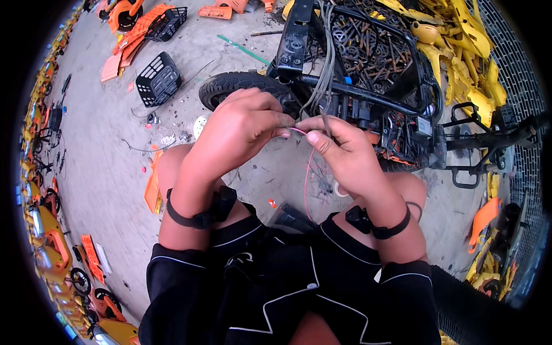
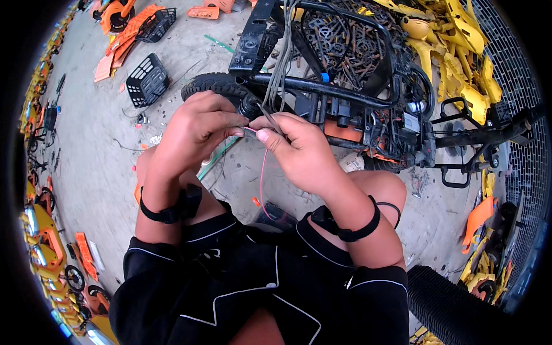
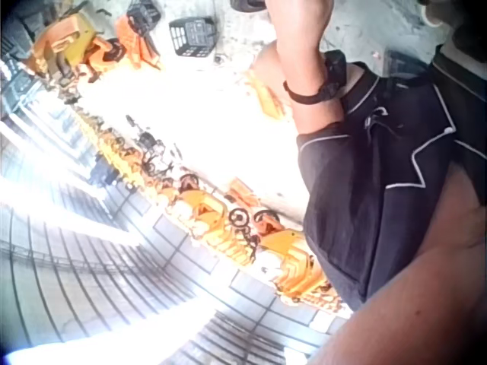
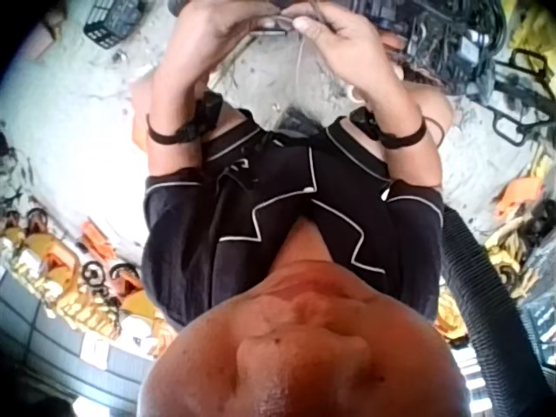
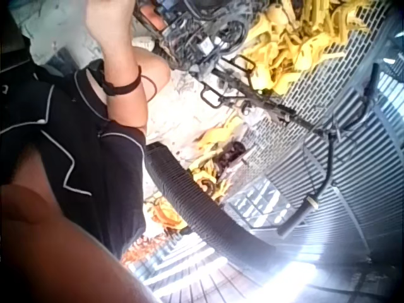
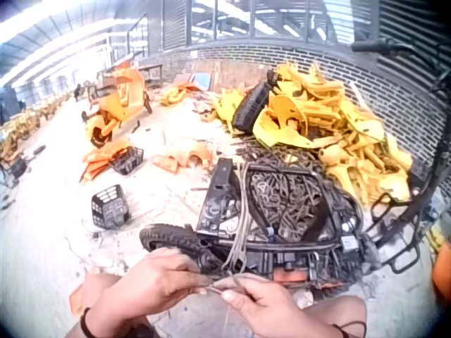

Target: The person manipulates a bundle of wires on a motorcycle frame using a screwdriver and by hand.

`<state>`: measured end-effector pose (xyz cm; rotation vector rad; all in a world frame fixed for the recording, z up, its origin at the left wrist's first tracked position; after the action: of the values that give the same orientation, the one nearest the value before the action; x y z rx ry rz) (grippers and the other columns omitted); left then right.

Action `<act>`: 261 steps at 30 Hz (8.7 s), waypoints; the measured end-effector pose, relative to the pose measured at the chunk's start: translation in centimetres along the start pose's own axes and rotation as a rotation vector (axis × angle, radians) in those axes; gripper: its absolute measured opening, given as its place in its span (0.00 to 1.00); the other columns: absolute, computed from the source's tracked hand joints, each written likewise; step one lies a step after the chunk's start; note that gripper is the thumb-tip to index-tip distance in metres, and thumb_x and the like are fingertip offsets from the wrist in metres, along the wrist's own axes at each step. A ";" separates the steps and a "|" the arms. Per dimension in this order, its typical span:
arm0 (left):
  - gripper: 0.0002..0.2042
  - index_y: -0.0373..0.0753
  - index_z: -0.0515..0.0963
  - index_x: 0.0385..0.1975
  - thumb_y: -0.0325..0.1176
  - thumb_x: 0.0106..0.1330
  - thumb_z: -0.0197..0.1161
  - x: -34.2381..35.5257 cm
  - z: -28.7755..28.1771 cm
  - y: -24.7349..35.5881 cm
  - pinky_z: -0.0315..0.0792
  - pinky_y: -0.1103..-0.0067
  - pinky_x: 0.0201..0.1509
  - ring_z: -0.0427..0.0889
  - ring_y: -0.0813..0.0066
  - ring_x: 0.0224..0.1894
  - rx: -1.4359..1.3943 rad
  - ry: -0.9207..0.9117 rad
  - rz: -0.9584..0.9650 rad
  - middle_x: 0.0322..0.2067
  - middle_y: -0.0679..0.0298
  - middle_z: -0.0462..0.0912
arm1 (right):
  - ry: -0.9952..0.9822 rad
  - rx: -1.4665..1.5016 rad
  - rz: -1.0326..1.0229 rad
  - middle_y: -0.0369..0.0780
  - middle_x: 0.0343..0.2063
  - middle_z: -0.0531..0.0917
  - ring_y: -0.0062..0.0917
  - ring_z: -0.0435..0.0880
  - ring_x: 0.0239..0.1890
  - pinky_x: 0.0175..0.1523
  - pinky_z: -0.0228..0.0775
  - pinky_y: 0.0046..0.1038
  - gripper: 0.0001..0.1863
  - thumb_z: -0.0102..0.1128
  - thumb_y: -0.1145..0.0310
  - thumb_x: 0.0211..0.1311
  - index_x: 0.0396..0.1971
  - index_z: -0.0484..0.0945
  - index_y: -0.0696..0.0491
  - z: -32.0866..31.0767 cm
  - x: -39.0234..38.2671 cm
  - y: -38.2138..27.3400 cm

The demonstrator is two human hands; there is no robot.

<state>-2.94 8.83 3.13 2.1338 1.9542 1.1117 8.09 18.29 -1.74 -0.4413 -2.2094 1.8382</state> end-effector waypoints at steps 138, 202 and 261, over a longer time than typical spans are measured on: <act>0.24 0.29 0.71 0.59 0.41 0.74 0.42 -2.8 1.5 -5.0 0.66 0.84 0.35 0.72 0.81 0.32 -1.182 0.219 -0.564 0.45 0.61 0.78 | 0.176 0.023 -0.151 0.39 0.35 0.83 0.24 0.81 0.39 0.46 0.72 0.25 0.08 0.57 0.70 0.66 0.37 0.79 0.61 1.1 2.6 0.6; 0.08 0.34 0.80 0.44 0.24 0.68 0.57 -2.3 1.1 -2.7 0.73 0.81 0.37 0.78 0.78 0.34 -0.444 0.317 -0.435 0.35 0.60 0.80 | 0.194 0.267 0.056 0.31 0.32 0.79 0.11 0.74 0.34 0.41 0.68 0.18 0.09 0.60 0.67 0.67 0.40 0.78 0.57 -0.5 0.5 0.3; 0.10 0.33 0.78 0.36 0.15 0.56 0.61 -1.3 1.0 0.4 0.74 0.74 0.33 0.81 0.62 0.29 -0.290 0.264 -0.207 0.28 0.57 0.81 | 0.272 0.448 0.079 0.30 0.23 0.76 0.09 0.70 0.24 0.29 0.62 0.14 0.11 0.65 0.66 0.64 0.38 0.76 0.56 -0.6 0.5 -0.2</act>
<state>-2.00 8.03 2.01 1.6712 1.9112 1.5868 7.87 18.97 -1.40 -0.6451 -1.5675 2.0919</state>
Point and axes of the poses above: each hand's wrist, its own x-axis towards the middle knuckle, its own z-axis out of the palm, y = z × x, the point moved 8 cm from there along x, towards the middle knuckle
